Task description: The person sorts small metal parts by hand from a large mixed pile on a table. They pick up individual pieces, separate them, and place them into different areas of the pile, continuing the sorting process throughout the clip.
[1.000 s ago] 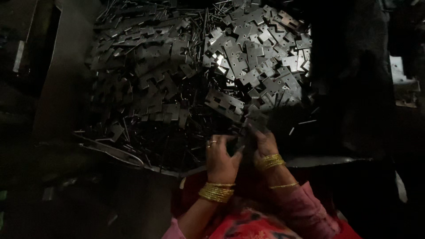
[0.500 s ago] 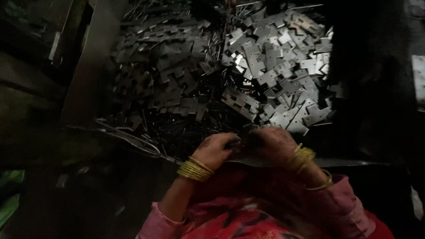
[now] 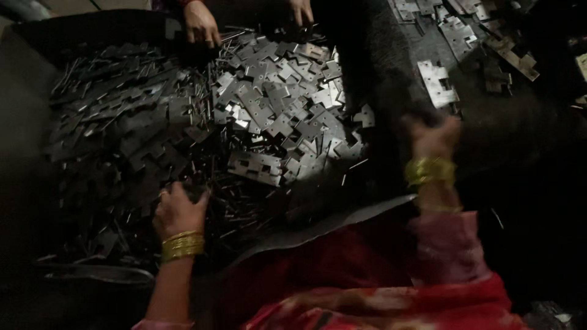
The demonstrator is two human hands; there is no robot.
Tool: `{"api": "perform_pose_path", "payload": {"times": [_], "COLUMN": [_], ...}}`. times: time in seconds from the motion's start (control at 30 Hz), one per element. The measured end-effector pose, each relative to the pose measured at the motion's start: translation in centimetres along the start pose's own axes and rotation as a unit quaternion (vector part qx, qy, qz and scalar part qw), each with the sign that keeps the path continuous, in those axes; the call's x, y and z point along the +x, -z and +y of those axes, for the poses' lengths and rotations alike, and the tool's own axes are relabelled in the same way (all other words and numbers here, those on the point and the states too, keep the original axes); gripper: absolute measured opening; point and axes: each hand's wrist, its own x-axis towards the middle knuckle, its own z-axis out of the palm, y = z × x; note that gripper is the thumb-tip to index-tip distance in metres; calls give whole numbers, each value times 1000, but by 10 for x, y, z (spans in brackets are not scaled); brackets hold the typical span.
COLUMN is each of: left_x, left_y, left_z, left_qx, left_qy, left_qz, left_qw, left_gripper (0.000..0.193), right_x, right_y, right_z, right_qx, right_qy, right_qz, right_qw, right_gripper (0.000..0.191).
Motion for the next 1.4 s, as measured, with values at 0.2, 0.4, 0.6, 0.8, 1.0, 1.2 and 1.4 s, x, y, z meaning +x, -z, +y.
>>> {"api": "perform_pose_path", "payload": {"times": [0.2,0.4,0.6,0.8,1.0,1.2,1.4], "left_x": [18,-15,-62,-109,-97,-99,-88], "left_y": [1,86,105,82,73,54,47], "left_z": [0,1,48,61,-8,-33,-22], "left_qx": [144,125,-224,-389,-427,-480,-452], "left_qy": [-75,-142,-299,-303,-46,34,21], "left_qz": [17,234,97,-3,105,49,46], "left_qw": [987,954,922,870,897,875,891], "left_gripper": [23,12,33,27,25,23,22], "right_x": [137,157,-60,-170,-156,-225,-247], "right_y": [-20,-46,-28,-40,-110,-161,-152], "right_z": [69,43,-76,-136,-129,-148,-156], "right_qx": [-308,-310,163,385,29,-160,-169], "right_qy": [-132,10,1,-95,-23,313,347], "right_qz": [-36,-8,-520,-738,-588,-545,-492], "right_qw": [942,951,838,546,808,761,780], "right_gripper": [62,56,63,53,28,13,12]}}
